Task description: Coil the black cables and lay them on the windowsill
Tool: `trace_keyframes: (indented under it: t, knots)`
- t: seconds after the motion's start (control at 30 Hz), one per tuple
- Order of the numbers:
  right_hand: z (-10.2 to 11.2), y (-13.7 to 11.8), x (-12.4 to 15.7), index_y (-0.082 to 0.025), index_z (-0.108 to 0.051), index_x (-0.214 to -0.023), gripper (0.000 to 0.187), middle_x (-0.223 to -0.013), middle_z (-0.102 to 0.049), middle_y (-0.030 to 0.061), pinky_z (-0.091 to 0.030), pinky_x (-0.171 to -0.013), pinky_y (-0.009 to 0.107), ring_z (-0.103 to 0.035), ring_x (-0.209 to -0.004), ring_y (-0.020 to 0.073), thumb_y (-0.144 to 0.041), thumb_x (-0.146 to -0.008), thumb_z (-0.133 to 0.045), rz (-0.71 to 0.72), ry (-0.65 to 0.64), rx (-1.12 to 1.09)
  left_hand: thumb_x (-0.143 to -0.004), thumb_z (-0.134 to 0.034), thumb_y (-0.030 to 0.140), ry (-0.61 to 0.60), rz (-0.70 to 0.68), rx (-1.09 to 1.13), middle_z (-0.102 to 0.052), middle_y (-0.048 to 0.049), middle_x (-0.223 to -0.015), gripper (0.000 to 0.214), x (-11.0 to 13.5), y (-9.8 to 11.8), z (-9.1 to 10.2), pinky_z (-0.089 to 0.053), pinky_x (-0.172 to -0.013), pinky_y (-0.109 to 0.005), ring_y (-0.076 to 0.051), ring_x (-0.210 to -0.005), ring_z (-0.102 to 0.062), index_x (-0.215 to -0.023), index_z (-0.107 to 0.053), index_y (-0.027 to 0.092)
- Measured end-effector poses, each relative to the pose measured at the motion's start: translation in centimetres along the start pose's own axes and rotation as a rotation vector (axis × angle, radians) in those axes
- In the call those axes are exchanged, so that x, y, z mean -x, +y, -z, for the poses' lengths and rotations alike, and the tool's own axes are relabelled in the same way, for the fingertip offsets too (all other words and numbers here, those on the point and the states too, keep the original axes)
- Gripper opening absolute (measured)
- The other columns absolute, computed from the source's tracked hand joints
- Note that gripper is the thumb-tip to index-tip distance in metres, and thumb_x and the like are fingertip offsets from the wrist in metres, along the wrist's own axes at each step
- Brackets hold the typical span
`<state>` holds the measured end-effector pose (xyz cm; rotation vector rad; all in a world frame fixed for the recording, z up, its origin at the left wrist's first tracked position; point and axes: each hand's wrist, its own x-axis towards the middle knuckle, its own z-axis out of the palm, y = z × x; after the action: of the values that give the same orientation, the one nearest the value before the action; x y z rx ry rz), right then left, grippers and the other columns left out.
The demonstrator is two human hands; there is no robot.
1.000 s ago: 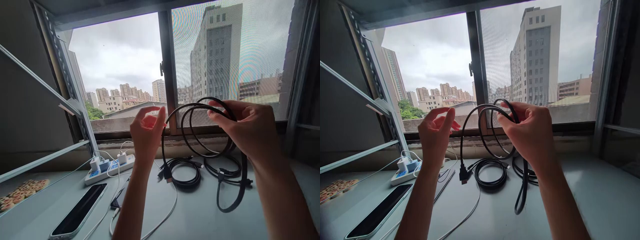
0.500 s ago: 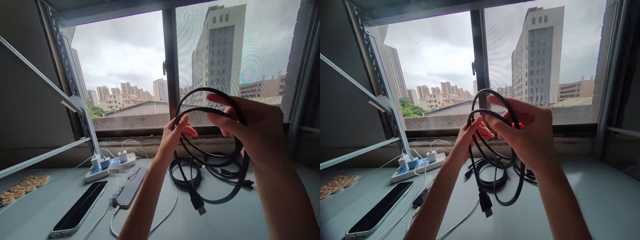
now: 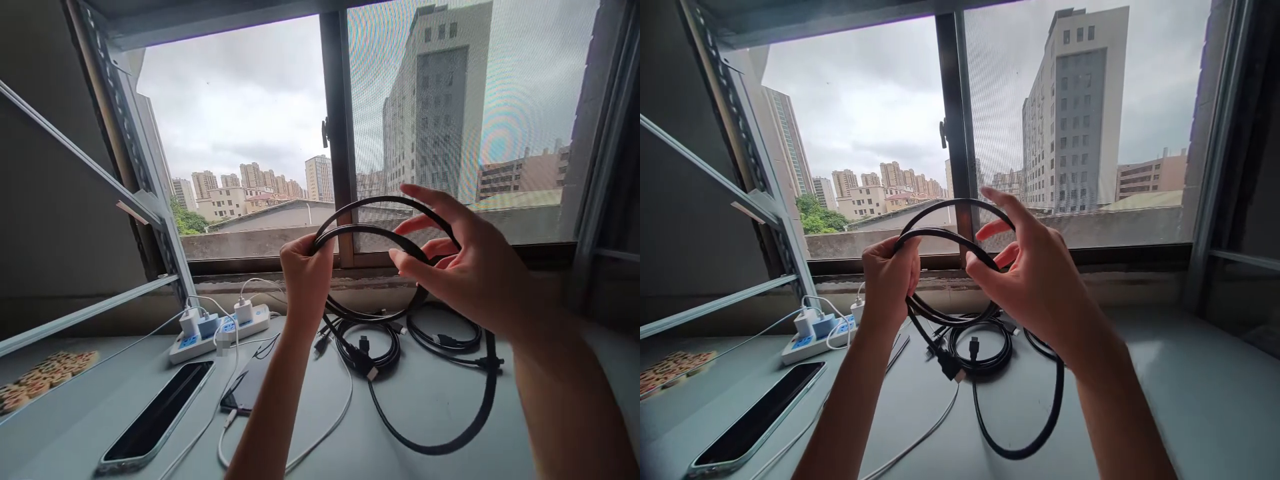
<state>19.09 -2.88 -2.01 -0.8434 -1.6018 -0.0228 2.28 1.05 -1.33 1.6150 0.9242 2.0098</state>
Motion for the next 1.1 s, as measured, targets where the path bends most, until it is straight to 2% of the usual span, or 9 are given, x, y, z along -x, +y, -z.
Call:
trace_keyframes:
  t: [0.2, 0.3, 0.37, 0.47, 0.57, 0.7, 0.83, 1.0, 1.1]
  knots:
    - [0.3, -1.5, 0.0, -0.024, -0.072, -0.093, 0.023, -0.059, -0.064, -0.0014, -0.041, -0.04, 0.021, -0.058, -0.045, 0.0117, -0.038, -0.076, -0.064, 0.01, 0.05, 0.151, -0.069, -0.061, 0.027, -0.088, 0.15, 0.152, -0.025, 0.008, -0.031, 0.038, 0.6, 0.7, -0.7, -0.011, -0.03, -0.023, -0.004, -0.028, -0.02, -0.042, -0.036, 0.02]
    - [0.6, -1.5, 0.0, -0.02, -0.068, -0.065, 0.022, -0.048, -0.059, -0.002, -0.042, -0.041, 0.021, -0.057, -0.041, 0.0104, -0.036, -0.078, -0.062, -0.033, -0.014, 0.058, -0.068, -0.062, 0.026, -0.11, 0.166, 0.18, -0.024, 0.0084, -0.031, 0.037, 0.8, 1.0, -0.7, -0.011, -0.03, -0.022, -0.004, -0.028, -0.019, -0.043, -0.036, 0.019]
    - [0.6, -1.6, 0.0, -0.018, -0.066, -0.063, 0.025, -0.043, -0.056, -0.0031, -0.041, -0.037, 0.019, -0.052, -0.035, 0.0085, -0.037, -0.08, -0.061, -0.088, -0.07, -0.079, -0.069, -0.062, 0.026, -0.143, 0.176, 0.204, -0.024, 0.0084, -0.031, 0.037, 0.9, 0.9, -0.8, -0.012, -0.031, -0.022, -0.003, -0.028, -0.019, -0.043, -0.035, 0.019]
    - [0.2, -2.0, 0.2, -0.019, -0.07, -0.081, 0.024, -0.034, -0.047, -0.0078, -0.033, -0.027, 0.018, -0.04, -0.023, 0.0062, -0.041, -0.08, -0.06, -0.181, -0.145, -0.319, -0.072, -0.057, 0.028, -0.247, 0.224, 0.257, -0.024, 0.0077, -0.032, 0.041, 1.0, 0.1, -1.2, -0.015, -0.032, -0.021, -0.004, -0.027, -0.023, -0.042, -0.031, 0.018]
    - [0.0, -2.5, 0.5, -0.018, -0.071, -0.089, 0.025, -0.028, -0.038, -0.0108, -0.027, -0.022, 0.016, -0.033, -0.018, 0.0055, -0.039, -0.078, -0.063, -0.257, -0.125, -0.427, -0.076, -0.051, 0.029, -0.424, 0.33, 0.226, -0.034, 0.0055, -0.036, 0.036, 1.1, -1.1, -1.9, -0.03, -0.038, -0.019, -0.008, -0.032, -0.041, -0.045, -0.037, 0.018]
    - [0.7, -2.7, 0.4, -0.02, -0.072, -0.091, 0.02, -0.028, -0.036, -0.0123, -0.031, -0.022, 0.016, -0.031, -0.017, 0.0045, -0.031, -0.075, -0.067, -0.298, 0.09, -0.439, -0.081, -0.047, 0.035, -0.655, 0.433, 0.039, -0.056, -0.0007, -0.053, 0.03, 1.5, -1.7, -2.3, -0.044, -0.056, -0.022, -0.013, -0.051, -0.059, -0.059, -0.055, 0.015]
    - [1.4, -3.1, 0.7, -0.023, -0.074, -0.087, 0.018, -0.028, -0.038, -0.0109, -0.027, -0.02, 0.015, -0.03, -0.018, 0.0039, -0.028, -0.071, -0.07, -0.302, 0.245, -0.336, -0.082, -0.042, 0.042, -0.931, 0.602, -0.02, -0.059, -0.0032, -0.057, 0.037, 2.4, -1.0, -2.5, -0.046, -0.062, -0.026, -0.016, -0.054, -0.06, -0.065, -0.059, 0.014]
    - [1.4, -4.3, 1.7, -0.028, -0.074, -0.086, 0.015, -0.032, -0.041, -0.0092, -0.019, -0.021, 0.009, -0.033, -0.023, 0.0013, -0.032, -0.072, -0.07, -0.223, 0.448, -0.173, -0.083, -0.017, 0.061, -1.451, 0.745, 0.072, -0.059, -0.0098, -0.061, 0.07, 3.4, -1.3, -3.4, -0.047, -0.067, -0.032, -0.019, -0.057, -0.058, -0.062, -0.061, 0.012]
    - [1.1, -4.7, 2.1, -0.029, -0.074, -0.089, 0.016, -0.035, -0.041, -0.009, -0.022, -0.023, 0.011, -0.034, -0.026, 0.0013, -0.03, -0.074, -0.07, -0.203, 0.488, -0.192, -0.078, -0.015, 0.068, -1.592, 0.818, 0.086, -0.059, -0.0101, -0.058, 0.074, 3.8, -2.0, -3.8, -0.048, -0.068, -0.037, -0.022, -0.056, -0.058, -0.064, -0.062, 0.013]
